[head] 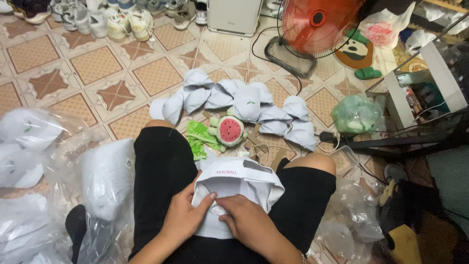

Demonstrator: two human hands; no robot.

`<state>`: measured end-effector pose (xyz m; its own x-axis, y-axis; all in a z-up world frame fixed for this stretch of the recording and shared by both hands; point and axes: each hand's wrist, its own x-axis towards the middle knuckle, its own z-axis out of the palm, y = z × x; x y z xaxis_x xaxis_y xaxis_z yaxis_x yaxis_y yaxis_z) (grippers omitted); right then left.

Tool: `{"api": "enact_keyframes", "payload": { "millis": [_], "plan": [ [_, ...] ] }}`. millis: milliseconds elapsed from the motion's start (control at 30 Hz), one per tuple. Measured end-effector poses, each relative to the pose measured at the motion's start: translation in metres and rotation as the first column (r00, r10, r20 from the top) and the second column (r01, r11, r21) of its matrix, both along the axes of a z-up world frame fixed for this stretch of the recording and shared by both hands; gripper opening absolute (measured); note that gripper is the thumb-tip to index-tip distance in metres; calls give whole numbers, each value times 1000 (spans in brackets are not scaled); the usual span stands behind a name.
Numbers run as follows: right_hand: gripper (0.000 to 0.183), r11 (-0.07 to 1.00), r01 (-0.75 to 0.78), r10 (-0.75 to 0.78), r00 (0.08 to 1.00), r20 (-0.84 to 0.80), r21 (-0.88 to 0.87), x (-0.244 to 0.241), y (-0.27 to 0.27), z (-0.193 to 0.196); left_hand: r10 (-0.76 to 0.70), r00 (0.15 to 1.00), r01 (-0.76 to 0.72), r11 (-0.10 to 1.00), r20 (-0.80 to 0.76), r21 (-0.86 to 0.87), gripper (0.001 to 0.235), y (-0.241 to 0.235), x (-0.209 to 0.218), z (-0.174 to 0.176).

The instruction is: The person sits on the floor and stuffs white baseball caps with a watermelon-shaped plush toy and a brown cloth. They use a hairdryer to blow air into the caps, then spray them with a can, and repeat the stuffing process.

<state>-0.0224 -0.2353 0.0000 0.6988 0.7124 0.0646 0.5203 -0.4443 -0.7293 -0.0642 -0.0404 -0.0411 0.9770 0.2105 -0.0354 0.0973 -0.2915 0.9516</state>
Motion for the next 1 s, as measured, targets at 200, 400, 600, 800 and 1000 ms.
{"api": "enact_keyframes", "payload": {
  "millis": [200,400,600,800,1000],
  "plan": [
    [28,990,105,-107,994,-21,-91,-2,6,-8,81,994,-87,992,-69,-93,67,-4,-10,-11],
    [32,993,106,-105,994,-32,60,7,-3,-15,173,958,-176,984,228,-7,60,-12,-6,-51],
    [20,986,135,-135,991,13,-99,14,-15,-29,216,934,-122,942,286,-312,52,-16,6,-93],
    [29,983,135,-108,974,200,-125,29,-20,-99,148,958,-86,965,244,-249,60,-9,24,-137],
    [35,1000,16,-28,690,723,24,50,-30,-118,201,960,-119,924,196,-363,37,-6,46,-157]
  ]
}}
